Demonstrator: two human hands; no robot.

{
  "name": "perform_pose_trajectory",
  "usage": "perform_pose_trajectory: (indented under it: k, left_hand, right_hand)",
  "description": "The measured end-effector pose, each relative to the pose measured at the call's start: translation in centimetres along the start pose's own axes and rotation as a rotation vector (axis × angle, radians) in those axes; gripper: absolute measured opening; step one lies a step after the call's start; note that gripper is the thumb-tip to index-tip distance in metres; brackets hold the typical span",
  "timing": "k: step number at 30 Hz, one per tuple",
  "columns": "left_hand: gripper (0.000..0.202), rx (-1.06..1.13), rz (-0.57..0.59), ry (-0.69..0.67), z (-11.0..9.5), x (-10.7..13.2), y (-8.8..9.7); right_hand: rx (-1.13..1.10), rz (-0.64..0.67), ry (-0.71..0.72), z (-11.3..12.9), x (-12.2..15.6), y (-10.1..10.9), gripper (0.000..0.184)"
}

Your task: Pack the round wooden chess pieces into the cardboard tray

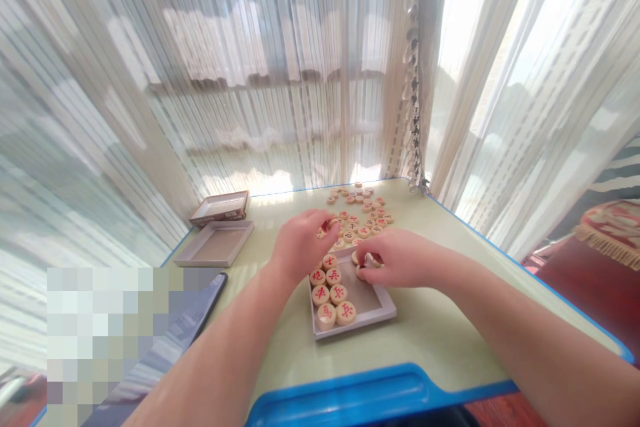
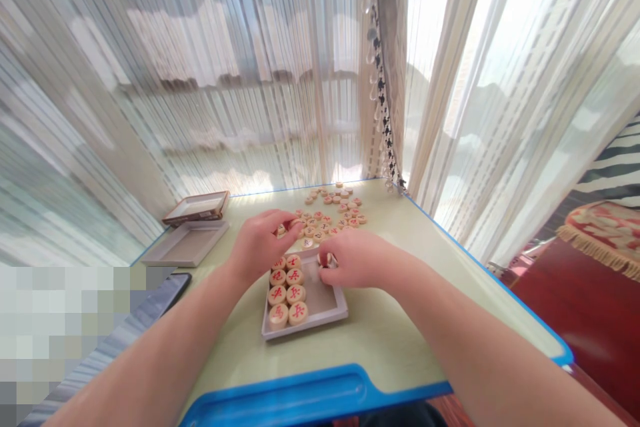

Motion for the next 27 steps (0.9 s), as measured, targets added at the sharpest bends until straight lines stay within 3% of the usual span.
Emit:
perform_pose_trajectory:
  k: [4, 9, 13, 19, 23, 27]
  left_hand:
    - [0.025, 0.165, 0.009, 0.020, 0.5, -0.2, 0.0]
    - [0.031, 0.353, 0.110, 0.129, 1.3, -0.3, -1.2]
    - [0.032, 0.486, 0.187, 0.176, 1.2, -0.1, -2.0]
    - [0.041, 0.768, 0.260, 0.305, 1.5, 0.4, -2.6]
    - [0.040, 0.856, 0.294, 0.294, 1.0, 0.3, -2.8]
    - [0.035, 0.931, 0.363, 0.263, -0.1, 0.5, -3.6]
  right_hand:
    - [-0.018, -0.098, -0.048, -1.0, -0.1, 1.0, 0.022]
    - [-0.024, -0.301, -0.131, -2.6, -0.1, 2.3, 0.026]
    - [-0.082, -0.445, -0.041, -1.8, 0.5, 3.1, 0.025]
    - [-0.111, -0.543, 0.078, -0.2, 1.0, 3.3, 0.028]
    - [-0.081, -0.570, 0.081, 0.1, 1.0, 3.3, 0.034]
    - [-0.030, -0.597, 0.093, 0.2, 1.2, 3.3, 0.024]
Point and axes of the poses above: each hand's wrist, its own x-axis away from the middle knuckle, its own y-axis out of the back of the hand, z = x × y, the point moved 8 cm from there along -x, towards the middle knuckle, and after that the axes turned 10 degrees about z, right-handed, at the moved point
